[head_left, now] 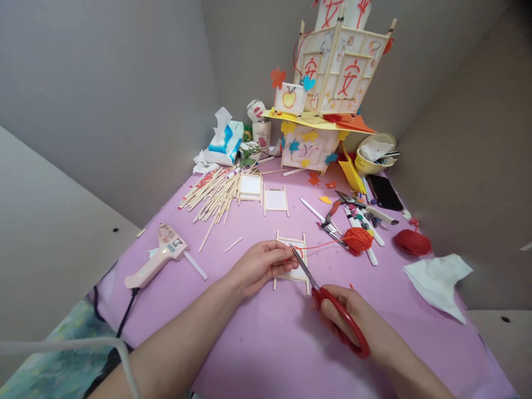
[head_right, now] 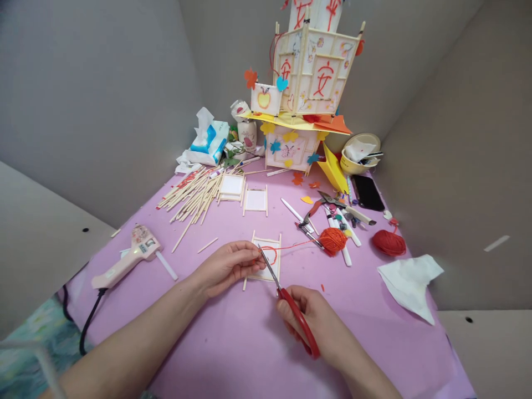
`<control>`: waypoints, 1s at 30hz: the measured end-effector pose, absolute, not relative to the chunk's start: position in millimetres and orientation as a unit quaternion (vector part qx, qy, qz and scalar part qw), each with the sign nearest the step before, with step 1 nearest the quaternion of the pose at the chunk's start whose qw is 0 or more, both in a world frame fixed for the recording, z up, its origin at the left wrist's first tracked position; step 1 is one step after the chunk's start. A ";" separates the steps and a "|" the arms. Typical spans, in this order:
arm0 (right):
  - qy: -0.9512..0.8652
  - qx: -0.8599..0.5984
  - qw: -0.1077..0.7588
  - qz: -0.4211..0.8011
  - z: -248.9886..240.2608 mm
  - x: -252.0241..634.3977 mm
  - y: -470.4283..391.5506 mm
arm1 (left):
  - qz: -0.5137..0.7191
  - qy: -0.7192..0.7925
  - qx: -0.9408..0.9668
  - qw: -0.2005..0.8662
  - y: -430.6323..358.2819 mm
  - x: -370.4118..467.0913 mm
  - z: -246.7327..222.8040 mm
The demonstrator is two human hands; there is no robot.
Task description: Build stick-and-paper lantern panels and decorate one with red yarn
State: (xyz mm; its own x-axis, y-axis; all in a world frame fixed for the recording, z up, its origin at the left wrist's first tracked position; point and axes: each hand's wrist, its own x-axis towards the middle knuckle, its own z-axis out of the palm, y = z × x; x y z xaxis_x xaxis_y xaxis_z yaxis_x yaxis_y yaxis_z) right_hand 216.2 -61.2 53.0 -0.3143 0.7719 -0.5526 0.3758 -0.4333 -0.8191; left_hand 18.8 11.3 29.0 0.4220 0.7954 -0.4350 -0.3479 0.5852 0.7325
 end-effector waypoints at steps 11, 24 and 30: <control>-0.533 -0.542 0.156 0.630 52.3 218.0 -60.2 | 0.340 0.398 0.286 0.803 10.9 16.9 31.6; -0.526 -0.544 0.165 0.633 50.9 224.0 -63.7 | 0.321 0.397 0.297 0.807 12.9 11.5 30.1; -0.541 -0.551 0.153 0.617 50.1 225.6 -60.7 | 0.302 0.406 0.292 0.812 15.3 7.9 29.2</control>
